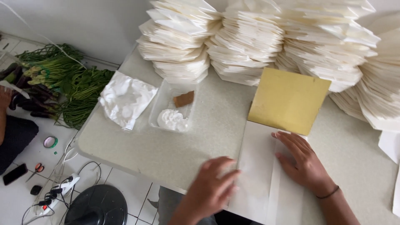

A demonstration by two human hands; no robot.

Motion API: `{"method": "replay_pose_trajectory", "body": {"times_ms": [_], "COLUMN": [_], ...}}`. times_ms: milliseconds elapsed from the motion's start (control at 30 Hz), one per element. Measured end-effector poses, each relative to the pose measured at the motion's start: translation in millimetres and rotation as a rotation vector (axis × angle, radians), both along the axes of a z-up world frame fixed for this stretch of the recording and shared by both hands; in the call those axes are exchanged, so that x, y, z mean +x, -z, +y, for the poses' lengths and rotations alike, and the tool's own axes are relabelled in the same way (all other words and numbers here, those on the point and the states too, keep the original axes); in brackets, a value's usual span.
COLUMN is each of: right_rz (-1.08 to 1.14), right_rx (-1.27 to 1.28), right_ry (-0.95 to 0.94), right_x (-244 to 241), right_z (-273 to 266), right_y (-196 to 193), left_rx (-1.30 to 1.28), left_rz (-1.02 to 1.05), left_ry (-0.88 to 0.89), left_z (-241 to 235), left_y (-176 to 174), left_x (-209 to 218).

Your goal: Folding and gluing a white paper sheet around a gold-colored rectangular template to create a sleeve.

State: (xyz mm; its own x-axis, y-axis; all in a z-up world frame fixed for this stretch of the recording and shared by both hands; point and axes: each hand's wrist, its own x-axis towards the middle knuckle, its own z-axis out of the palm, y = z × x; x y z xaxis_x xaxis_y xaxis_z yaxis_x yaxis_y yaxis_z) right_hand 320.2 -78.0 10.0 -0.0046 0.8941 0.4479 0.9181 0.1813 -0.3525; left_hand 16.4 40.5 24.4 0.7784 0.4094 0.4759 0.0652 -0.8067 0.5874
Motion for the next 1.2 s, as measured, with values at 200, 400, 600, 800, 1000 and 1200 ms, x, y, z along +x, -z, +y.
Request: {"method": "replay_pose_trajectory", "body": {"times_ms": [200,400,600,800,1000,1200], "right_rz": [-0.08,-0.027,-0.009,-0.122,-0.144,-0.124], "right_rx": [0.024,0.001,-0.04,-0.281,-0.303,-0.421], "right_ry": [-0.007,-0.203,-0.274,-0.141,-0.123,-0.121], "right_x": [-19.8,-87.4,-145.7,-174.6,-177.1,-179.7], "right_z": [16.3,85.8,187.0,232.0,232.0,233.1], "right_y": [-12.7,-56.4,-60.3,-40.6,-36.0,-42.4], "left_rx": [0.08,0.017,0.168,0.155,0.084,0.08], "left_rz": [0.228,0.19,0.029,0.137,0.14,0.154], "left_ry": [0.185,0.206,0.152,0.191,0.208,0.212], "left_z": [-12.7,-13.2,-12.0,-15.2,-16.7,-19.5], "left_y": [-1.6,6.9,26.7,57.9,71.4,76.3], "left_x": [18.5,14.1,16.2,25.8,33.0,33.6]}}
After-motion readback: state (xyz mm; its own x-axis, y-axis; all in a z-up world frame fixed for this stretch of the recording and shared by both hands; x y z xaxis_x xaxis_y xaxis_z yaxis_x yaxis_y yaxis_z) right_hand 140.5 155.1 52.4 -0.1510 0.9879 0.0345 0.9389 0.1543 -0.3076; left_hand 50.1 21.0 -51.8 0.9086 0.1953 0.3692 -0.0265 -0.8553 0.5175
